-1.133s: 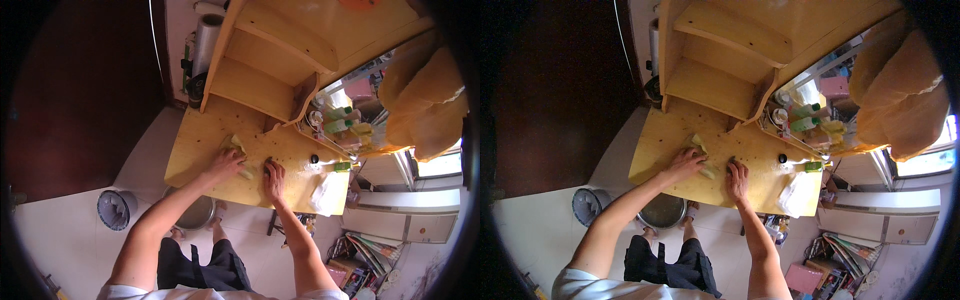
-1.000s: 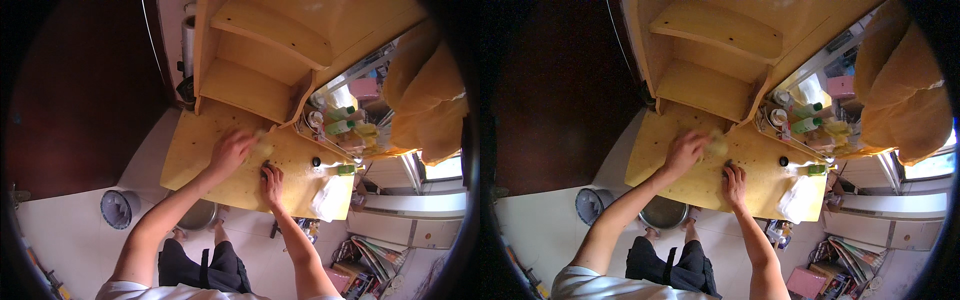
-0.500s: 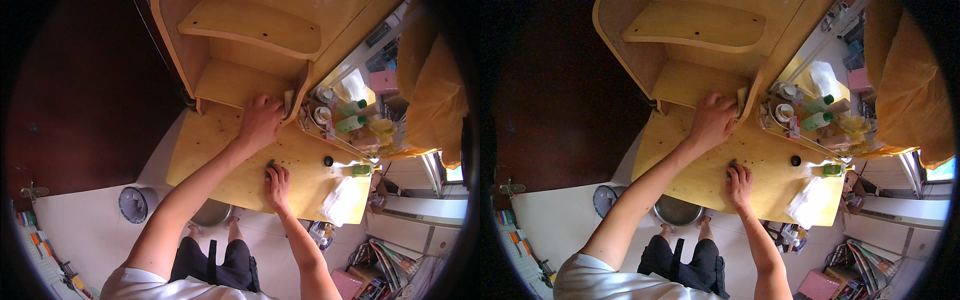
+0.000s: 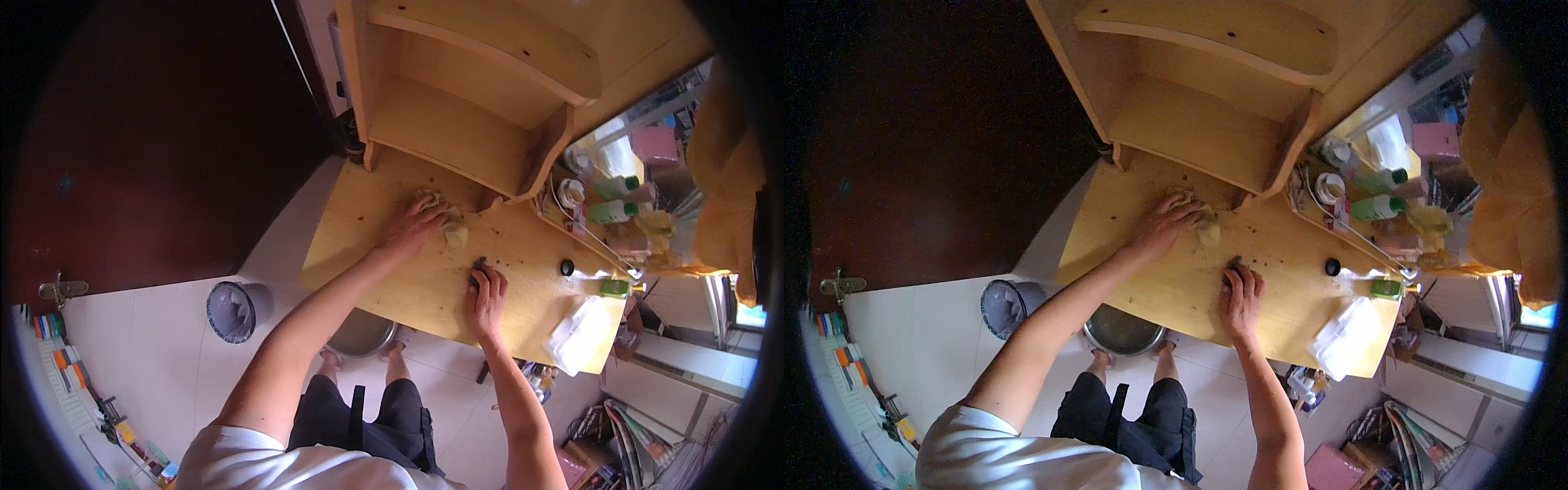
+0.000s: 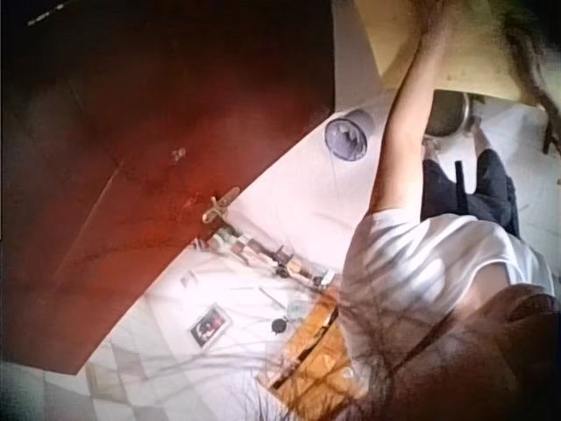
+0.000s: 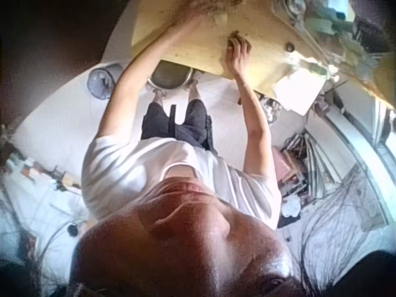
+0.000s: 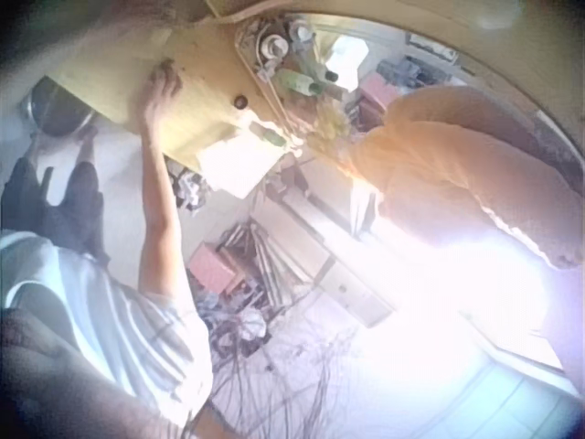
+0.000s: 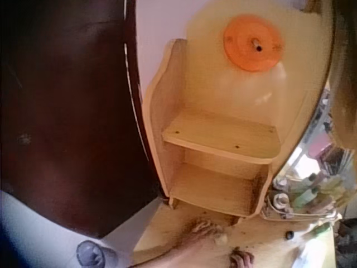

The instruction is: The person cleans a wooden desk and shelving unit by hand using a cloth and a scouring pad, periodically rinsing the cloth in a metal basin of water.

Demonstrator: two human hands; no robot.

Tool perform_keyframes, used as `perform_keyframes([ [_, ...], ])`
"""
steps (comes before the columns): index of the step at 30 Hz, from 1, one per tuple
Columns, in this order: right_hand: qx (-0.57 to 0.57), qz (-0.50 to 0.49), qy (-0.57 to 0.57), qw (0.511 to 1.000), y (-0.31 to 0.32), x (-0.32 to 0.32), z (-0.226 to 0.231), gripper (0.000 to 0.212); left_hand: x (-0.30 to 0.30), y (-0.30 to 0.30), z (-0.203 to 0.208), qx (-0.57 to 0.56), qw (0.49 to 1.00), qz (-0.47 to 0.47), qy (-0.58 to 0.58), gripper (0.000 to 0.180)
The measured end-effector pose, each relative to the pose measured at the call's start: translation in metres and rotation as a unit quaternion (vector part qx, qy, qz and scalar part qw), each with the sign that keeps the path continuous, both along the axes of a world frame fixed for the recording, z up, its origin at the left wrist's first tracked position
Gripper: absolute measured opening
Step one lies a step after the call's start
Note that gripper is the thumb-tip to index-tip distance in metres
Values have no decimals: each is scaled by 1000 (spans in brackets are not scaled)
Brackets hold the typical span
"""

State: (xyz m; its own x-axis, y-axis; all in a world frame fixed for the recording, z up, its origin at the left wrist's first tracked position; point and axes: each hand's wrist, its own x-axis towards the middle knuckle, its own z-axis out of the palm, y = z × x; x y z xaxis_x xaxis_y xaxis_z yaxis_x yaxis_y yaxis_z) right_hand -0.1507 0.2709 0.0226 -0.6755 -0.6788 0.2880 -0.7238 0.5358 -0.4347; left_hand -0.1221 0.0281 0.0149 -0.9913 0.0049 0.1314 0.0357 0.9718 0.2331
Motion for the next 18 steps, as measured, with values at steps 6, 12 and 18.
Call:
perform_keyframes([
  [6,12,-1,-7,1000,-1,2,8,33,17,-13,7,52,996,24,67,41],
  [12,15,-7,-3,1000,2,2,3,33,35,-28,15,244,935,152,206,35],
  [18,12,-13,-8,1000,1,1,4,33,59,-62,20,4,990,140,3,50],
])
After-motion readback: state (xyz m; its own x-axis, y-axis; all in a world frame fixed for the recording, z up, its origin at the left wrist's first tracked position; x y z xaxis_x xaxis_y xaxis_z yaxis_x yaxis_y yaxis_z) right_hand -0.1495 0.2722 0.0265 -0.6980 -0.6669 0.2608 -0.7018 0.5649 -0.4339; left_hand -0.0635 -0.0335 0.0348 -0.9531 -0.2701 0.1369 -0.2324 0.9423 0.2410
